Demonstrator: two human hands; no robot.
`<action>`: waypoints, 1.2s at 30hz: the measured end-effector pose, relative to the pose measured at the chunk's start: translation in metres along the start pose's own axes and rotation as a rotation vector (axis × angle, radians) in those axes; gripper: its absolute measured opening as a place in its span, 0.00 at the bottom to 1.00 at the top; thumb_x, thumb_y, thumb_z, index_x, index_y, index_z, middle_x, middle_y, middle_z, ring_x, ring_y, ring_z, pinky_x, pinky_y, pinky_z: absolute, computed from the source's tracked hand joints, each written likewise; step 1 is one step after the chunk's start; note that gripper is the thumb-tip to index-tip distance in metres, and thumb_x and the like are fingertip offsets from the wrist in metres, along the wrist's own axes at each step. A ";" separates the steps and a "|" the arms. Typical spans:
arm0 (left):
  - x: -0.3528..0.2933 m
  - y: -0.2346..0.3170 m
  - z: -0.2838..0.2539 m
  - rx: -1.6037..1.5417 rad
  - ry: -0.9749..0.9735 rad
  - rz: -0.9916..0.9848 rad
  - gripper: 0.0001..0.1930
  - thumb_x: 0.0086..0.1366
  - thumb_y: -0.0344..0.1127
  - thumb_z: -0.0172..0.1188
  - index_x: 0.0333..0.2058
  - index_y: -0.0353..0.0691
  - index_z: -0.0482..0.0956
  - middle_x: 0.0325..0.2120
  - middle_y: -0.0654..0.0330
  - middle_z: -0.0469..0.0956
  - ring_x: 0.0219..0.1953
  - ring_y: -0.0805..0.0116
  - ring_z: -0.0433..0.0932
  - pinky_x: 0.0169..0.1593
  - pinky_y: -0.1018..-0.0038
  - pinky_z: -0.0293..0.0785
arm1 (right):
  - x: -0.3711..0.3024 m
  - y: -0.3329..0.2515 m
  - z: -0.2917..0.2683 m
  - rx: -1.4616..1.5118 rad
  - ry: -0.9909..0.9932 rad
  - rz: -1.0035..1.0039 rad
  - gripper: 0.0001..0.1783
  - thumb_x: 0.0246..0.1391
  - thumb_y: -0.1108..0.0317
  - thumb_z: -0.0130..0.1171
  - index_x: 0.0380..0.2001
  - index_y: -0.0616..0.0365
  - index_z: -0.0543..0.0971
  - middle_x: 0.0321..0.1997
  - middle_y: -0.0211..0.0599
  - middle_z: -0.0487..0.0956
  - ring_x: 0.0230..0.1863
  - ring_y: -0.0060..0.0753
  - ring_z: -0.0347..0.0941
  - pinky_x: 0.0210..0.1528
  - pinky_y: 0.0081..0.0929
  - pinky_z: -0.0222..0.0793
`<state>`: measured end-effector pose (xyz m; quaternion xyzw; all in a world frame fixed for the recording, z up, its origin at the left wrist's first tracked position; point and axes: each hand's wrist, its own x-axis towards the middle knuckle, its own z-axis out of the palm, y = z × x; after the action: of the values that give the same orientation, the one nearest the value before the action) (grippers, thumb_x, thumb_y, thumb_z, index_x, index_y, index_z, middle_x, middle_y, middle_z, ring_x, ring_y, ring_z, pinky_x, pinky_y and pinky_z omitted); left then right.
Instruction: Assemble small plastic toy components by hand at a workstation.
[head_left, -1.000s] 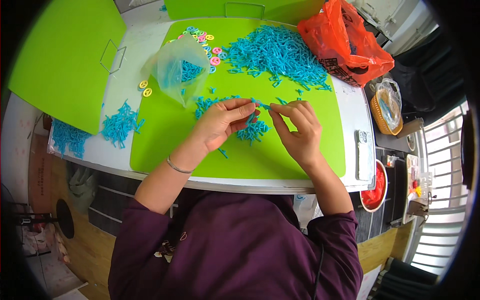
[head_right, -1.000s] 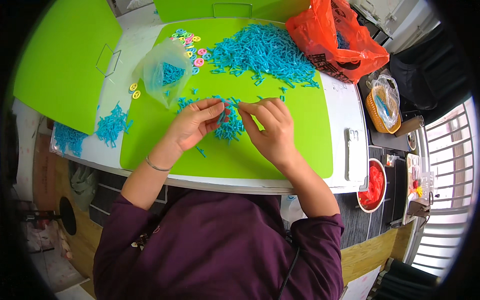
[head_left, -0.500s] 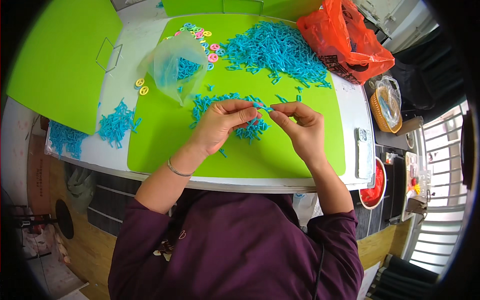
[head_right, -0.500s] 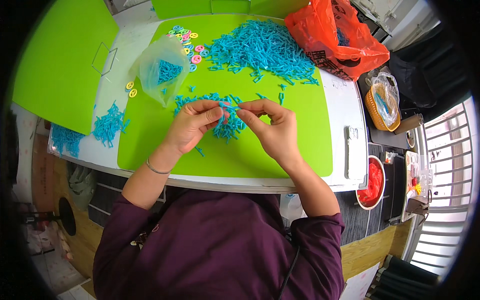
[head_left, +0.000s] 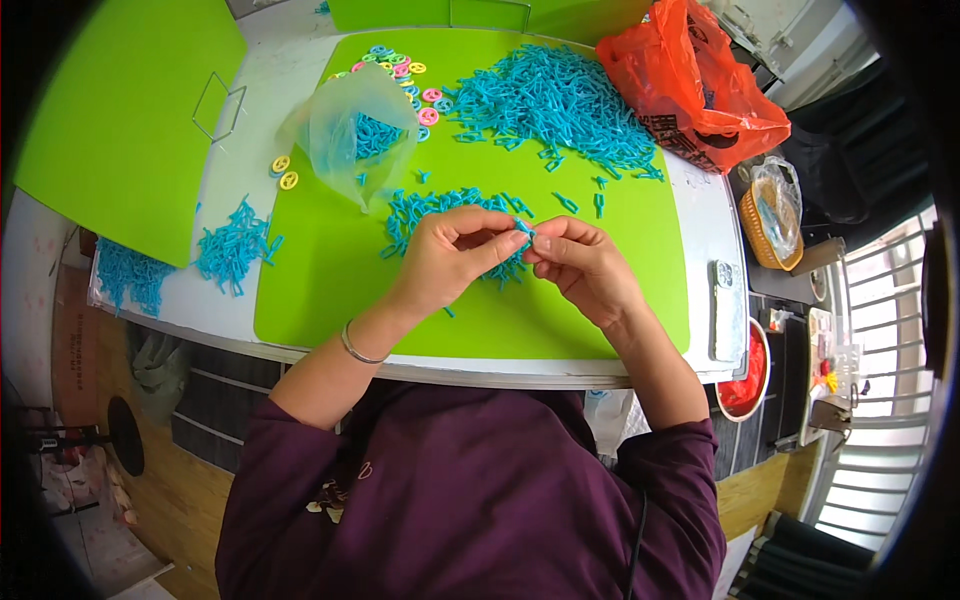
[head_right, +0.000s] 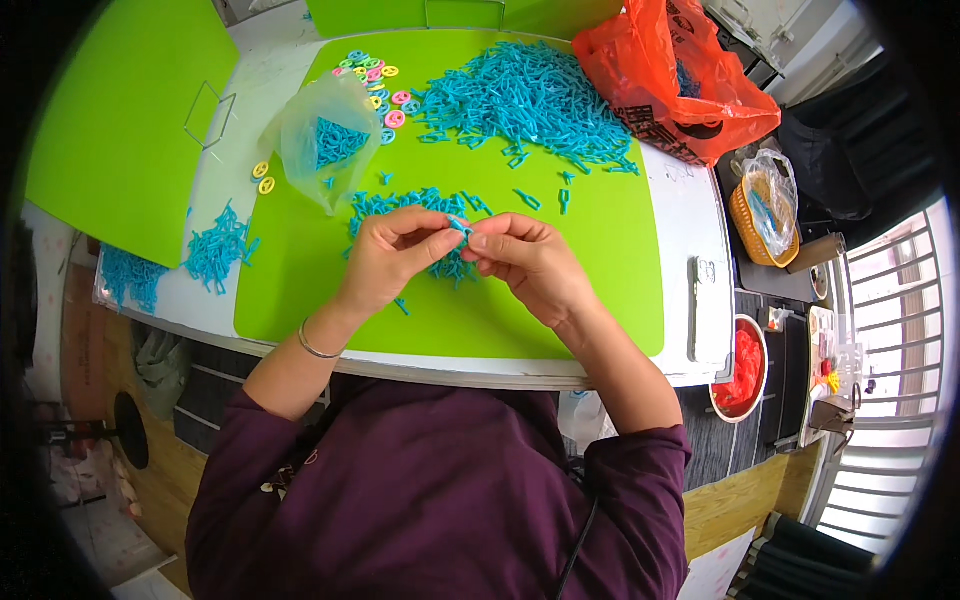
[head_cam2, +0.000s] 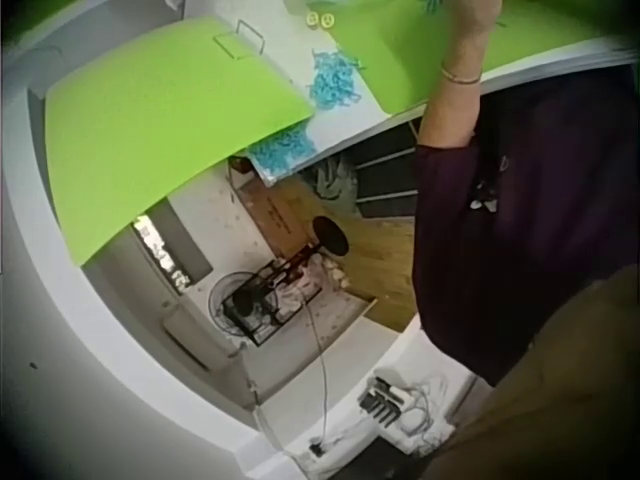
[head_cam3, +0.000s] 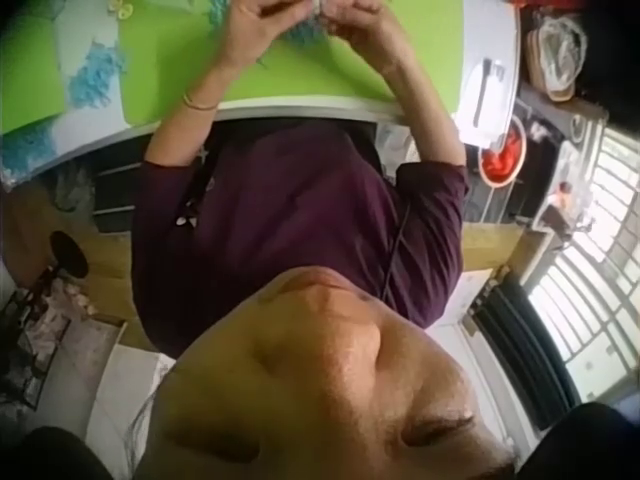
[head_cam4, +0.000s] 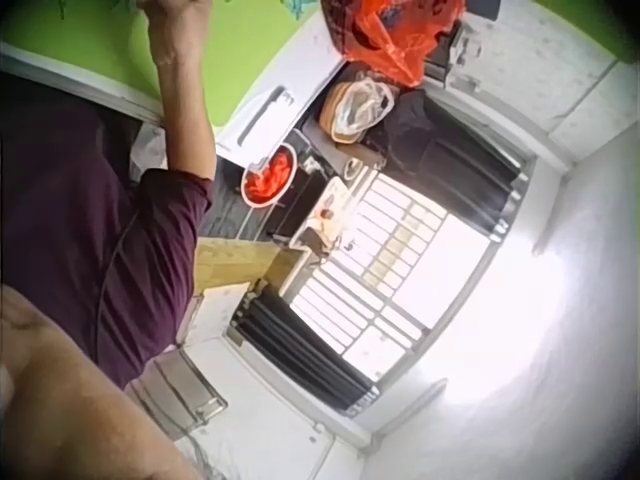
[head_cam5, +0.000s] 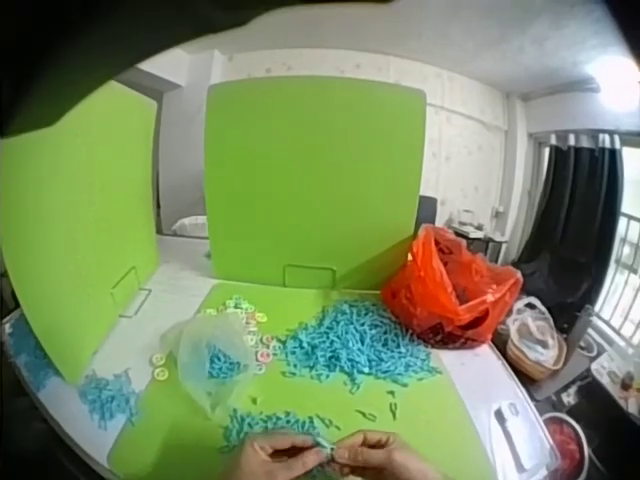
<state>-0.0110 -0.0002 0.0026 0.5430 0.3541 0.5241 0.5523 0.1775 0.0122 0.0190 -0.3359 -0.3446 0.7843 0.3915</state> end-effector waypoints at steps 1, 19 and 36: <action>0.000 -0.001 -0.001 -0.014 -0.031 0.005 0.07 0.57 0.30 0.60 0.33 0.34 0.78 0.29 0.63 0.79 0.30 0.79 0.76 0.35 0.84 0.72 | 0.002 0.001 0.002 -0.029 0.035 0.026 0.05 0.53 0.73 0.54 0.33 0.62 0.76 0.30 0.36 0.79 0.31 0.25 0.75 0.35 0.18 0.69; 0.008 0.007 -0.025 -0.510 0.036 -0.171 0.11 0.57 0.27 0.59 0.39 0.36 0.73 0.32 0.58 0.77 0.35 0.65 0.79 0.39 0.76 0.77 | 0.048 0.015 -0.033 -1.658 0.318 -0.846 0.10 0.42 0.68 0.63 0.32 0.53 0.81 0.30 0.36 0.75 0.37 0.36 0.68 0.41 0.30 0.65; 0.009 -0.009 -0.017 -0.182 -0.074 -0.317 0.06 0.56 0.27 0.60 0.33 0.34 0.78 0.29 0.59 0.79 0.31 0.73 0.78 0.37 0.80 0.75 | 0.020 0.004 -0.012 -0.161 -0.114 -0.145 0.08 0.56 0.69 0.53 0.36 0.59 0.76 0.33 0.29 0.76 0.34 0.22 0.71 0.41 0.23 0.66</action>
<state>-0.0237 0.0132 -0.0071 0.4471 0.3655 0.4403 0.6875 0.1764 0.0308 0.0044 -0.2952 -0.4514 0.7415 0.3990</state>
